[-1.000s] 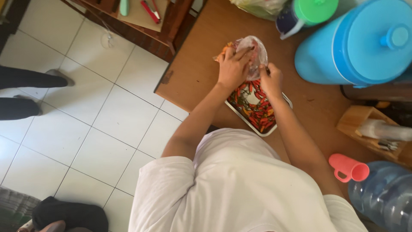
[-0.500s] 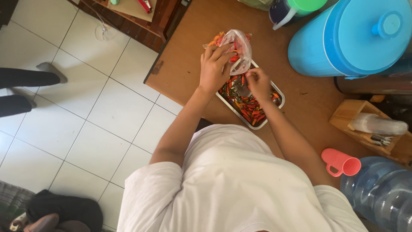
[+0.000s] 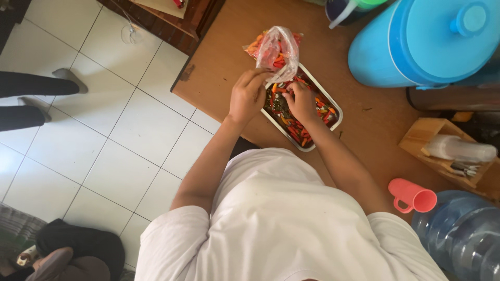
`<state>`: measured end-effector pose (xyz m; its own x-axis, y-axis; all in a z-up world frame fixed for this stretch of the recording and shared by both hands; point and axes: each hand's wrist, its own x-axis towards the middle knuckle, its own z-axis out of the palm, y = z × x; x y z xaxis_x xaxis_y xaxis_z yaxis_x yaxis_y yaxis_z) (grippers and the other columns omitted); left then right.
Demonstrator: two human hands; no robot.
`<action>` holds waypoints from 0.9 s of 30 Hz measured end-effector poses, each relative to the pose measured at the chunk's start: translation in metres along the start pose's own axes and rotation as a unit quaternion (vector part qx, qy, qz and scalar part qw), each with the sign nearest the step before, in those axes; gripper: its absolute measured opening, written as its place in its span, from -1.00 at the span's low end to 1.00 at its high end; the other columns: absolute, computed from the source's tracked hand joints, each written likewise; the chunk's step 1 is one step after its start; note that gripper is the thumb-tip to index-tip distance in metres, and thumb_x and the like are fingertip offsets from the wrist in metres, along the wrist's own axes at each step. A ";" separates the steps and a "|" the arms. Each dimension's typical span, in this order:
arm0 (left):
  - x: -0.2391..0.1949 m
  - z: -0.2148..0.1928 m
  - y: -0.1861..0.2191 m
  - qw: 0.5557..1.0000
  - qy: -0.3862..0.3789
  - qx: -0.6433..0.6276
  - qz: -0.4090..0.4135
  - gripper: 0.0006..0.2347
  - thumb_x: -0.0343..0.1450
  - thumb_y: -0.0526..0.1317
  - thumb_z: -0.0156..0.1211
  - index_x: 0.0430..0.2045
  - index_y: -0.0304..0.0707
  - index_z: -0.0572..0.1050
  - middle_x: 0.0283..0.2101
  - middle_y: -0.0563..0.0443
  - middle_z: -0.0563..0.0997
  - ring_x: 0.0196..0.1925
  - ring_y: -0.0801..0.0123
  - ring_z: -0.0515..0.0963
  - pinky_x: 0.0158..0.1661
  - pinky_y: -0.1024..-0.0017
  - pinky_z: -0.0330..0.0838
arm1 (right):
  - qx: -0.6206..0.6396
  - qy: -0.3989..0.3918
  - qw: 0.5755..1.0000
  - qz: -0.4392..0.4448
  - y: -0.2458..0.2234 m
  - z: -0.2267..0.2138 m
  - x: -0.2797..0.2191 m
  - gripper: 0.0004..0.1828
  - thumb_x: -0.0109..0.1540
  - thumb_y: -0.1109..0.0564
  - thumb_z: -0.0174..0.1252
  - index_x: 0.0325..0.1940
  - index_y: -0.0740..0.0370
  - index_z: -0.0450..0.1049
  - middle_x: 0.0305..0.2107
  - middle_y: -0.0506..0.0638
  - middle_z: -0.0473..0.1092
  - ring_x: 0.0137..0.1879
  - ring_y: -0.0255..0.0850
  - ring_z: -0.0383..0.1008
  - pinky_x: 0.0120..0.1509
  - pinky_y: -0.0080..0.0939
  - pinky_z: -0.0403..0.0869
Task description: The person transfers red chilies from a plastic bag into a rectangular tray on a wooden table. They briefly open a glass-door refrigerator to check its contents before returning to the table to continue sorting the chilies by hand.
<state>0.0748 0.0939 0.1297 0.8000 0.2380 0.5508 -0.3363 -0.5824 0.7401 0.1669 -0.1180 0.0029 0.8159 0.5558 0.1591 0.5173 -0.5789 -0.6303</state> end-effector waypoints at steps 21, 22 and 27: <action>-0.008 0.101 -0.023 0.944 -0.305 -0.128 -0.003 -0.94 0.41 -0.36 0.27 -0.32 -0.37 0.60 -0.33 -0.17 0.63 -0.28 0.07 0.61 -0.24 0.24 0.47 | 0.145 0.040 0.985 0.080 -0.041 -0.091 -0.069 -0.77 0.38 0.09 0.18 -0.21 0.34 0.49 -0.45 0.09 0.41 -0.36 -0.09 0.40 -0.24 -0.09 0.37; -0.007 0.100 -0.025 0.931 -0.330 -0.148 -0.042 -0.94 0.42 -0.35 0.28 -0.32 -0.38 0.61 -0.36 -0.14 0.63 -0.33 0.18 0.59 -0.29 0.30 0.45 | 0.192 0.029 0.975 0.109 -0.038 -0.089 -0.070 -0.76 0.39 0.08 0.18 -0.24 0.33 0.49 -0.47 0.04 0.38 -0.37 -0.16 0.34 -0.27 -0.14 0.33; -0.003 0.098 -0.039 0.846 -0.411 -0.278 -0.196 -0.88 0.49 -0.28 0.25 -0.28 -0.39 0.64 -0.46 0.06 0.62 -0.42 0.61 0.50 -0.37 0.55 0.41 | 0.343 -0.001 0.920 0.188 -0.031 -0.084 -0.072 -0.74 0.41 0.07 0.17 -0.30 0.25 0.49 -0.56 -0.15 0.27 -0.41 -0.39 0.19 -0.33 -0.32 0.20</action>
<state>0.1341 0.0396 0.0610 0.9028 -0.4254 -0.0632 0.0353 -0.0733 0.9967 0.1136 -0.1900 0.0746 0.9030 0.3950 -0.1689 -0.0869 -0.2170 -0.9723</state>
